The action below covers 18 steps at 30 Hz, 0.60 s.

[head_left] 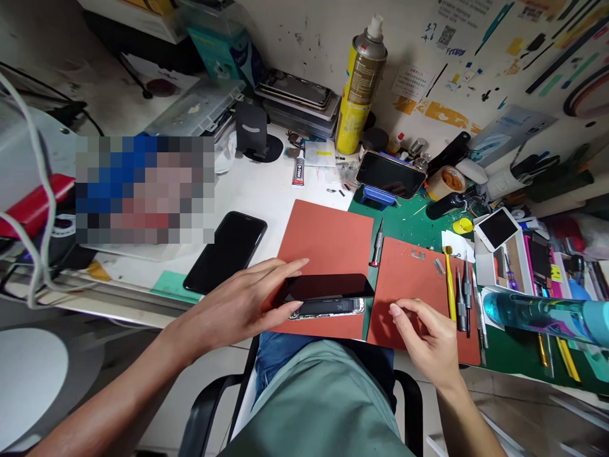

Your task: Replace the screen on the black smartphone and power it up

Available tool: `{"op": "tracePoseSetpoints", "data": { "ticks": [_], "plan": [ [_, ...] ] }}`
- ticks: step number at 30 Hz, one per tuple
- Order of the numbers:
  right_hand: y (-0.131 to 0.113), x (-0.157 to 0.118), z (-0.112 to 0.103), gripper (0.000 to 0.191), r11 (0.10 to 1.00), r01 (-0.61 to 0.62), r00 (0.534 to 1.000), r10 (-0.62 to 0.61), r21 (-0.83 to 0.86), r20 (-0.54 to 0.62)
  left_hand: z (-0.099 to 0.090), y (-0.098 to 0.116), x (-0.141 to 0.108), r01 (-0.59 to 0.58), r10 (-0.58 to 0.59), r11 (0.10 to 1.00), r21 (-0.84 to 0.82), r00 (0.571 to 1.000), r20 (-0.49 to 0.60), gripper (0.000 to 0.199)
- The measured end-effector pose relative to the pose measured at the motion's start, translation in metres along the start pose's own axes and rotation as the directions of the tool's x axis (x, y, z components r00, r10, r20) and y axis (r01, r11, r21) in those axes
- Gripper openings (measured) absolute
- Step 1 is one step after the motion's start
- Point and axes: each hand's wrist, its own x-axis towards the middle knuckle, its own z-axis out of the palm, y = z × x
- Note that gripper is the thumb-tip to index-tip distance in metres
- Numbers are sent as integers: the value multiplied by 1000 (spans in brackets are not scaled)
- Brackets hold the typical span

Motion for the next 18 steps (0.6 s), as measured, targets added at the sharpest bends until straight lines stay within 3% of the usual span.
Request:
{"op": "tracePoseSetpoints", "data": {
  "ticks": [8,11,15,18],
  "plan": [
    [-8,-4,22,15,996,-41,998,45,83,-39,8,-5,-8,-20,21,999,24,1000,-4,77],
    [-8,-5,24,26,995,0,1000,2,96,-16,12,-4,-14,-24,24,999,24,1000,1,81],
    [-15,10,24,51,977,107,973,-141,184,183,16,0,-18,-48,48,996,81,999,-7,83],
    [-22,39,29,55,927,154,866,-293,342,405,20,3,-19,-54,56,992,112,998,-13,89]
  ]
}}
